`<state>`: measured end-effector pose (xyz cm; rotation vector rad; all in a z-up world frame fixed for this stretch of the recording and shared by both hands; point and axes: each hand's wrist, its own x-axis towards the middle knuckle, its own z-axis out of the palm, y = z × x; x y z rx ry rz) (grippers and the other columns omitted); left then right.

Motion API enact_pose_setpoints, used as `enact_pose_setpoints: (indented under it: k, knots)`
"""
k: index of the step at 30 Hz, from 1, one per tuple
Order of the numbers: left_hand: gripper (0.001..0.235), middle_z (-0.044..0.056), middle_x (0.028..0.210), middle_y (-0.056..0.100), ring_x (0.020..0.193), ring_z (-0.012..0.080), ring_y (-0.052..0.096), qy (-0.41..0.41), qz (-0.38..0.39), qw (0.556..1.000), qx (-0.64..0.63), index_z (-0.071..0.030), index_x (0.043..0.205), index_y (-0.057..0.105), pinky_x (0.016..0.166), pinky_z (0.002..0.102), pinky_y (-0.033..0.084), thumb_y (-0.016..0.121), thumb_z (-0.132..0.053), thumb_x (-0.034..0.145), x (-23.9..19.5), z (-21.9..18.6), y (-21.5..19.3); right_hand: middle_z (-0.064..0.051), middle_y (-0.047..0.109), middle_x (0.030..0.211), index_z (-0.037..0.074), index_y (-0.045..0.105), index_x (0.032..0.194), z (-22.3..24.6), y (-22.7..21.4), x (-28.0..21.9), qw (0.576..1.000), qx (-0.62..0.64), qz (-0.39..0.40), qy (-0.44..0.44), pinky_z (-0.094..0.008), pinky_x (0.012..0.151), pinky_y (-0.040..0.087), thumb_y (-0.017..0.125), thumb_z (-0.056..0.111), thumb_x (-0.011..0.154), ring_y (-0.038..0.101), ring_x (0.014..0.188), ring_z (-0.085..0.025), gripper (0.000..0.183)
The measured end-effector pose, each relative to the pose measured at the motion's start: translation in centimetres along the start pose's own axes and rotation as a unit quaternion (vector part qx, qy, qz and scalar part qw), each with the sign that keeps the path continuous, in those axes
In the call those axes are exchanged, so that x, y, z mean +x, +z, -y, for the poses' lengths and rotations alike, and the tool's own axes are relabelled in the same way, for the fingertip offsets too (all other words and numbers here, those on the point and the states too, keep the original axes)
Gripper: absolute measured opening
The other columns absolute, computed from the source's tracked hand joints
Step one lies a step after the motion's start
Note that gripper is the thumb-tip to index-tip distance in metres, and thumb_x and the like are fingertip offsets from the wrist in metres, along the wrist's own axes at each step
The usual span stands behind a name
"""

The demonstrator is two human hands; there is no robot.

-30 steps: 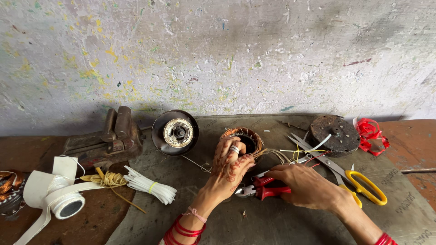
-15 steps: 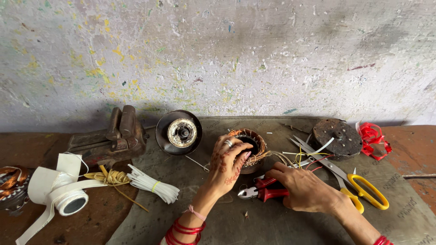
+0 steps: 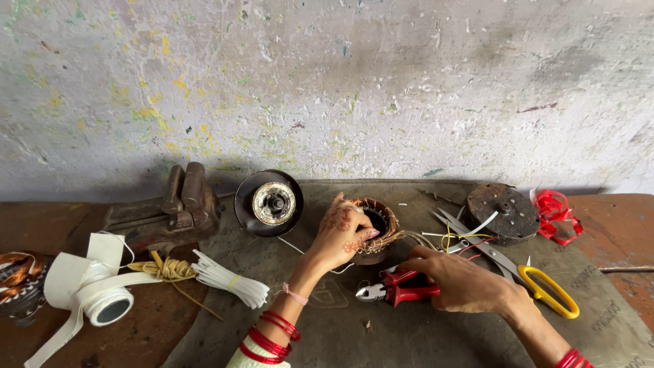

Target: The person repairs a ceiling fan motor by threading wires through the stator, stripping wire insulation with pliers, and organizing the internal wiring by hand.

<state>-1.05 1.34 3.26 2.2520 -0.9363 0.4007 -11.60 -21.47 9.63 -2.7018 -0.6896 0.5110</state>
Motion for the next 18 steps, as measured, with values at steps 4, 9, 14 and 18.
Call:
enact_pose_setpoints:
  k: [4,9,14,18]
  knots:
    - [0.020,0.008,0.077,0.067,0.098,0.0251,0.064,-0.006,0.004,0.999,0.038,-0.008,0.084,0.078,0.128,0.051,0.019,0.073,-0.026,0.090,0.2,1.2,0.6,-0.005,0.056,0.120,0.014,0.056,0.141,-0.4,0.6,0.4,0.999,-0.045,-0.021,-0.021,-0.041,0.093,0.051,0.068,-0.003,0.065,0.062,0.115,-0.028,0.079]
    - [0.016,0.007,0.080,0.067,0.102,0.0251,0.062,0.023,-0.018,0.998,0.064,-0.008,0.084,0.077,0.128,0.051,0.015,0.074,-0.024,0.087,0.8,1.7,1.7,-0.007,0.055,0.119,0.011,0.054,0.136,0.3,1.3,0.9,0.994,-0.106,-0.018,0.019,-0.042,0.088,0.053,0.067,-0.001,0.065,0.063,0.110,-0.030,0.074]
    - [0.023,0.011,0.083,0.063,0.097,0.0250,0.057,0.054,0.015,0.984,0.166,-0.007,0.079,0.071,0.117,0.044,0.031,0.075,-0.024,0.093,2.8,1.5,0.4,-0.007,0.056,0.116,0.011,0.054,0.135,0.5,1.6,0.9,0.992,-0.125,-0.029,0.023,-0.043,0.084,0.055,0.067,0.001,0.063,0.065,0.104,-0.031,0.074]
    - [0.018,0.007,0.073,0.067,0.090,0.0244,0.055,0.049,-0.083,0.986,0.135,-0.006,0.082,0.074,0.108,0.043,0.041,0.075,-0.021,0.092,4.6,1.5,-3.0,-0.006,0.056,0.119,0.013,0.055,0.137,0.3,1.4,0.6,0.994,-0.106,-0.038,0.015,-0.044,0.085,0.054,0.066,0.002,0.064,0.065,0.107,-0.031,0.075]
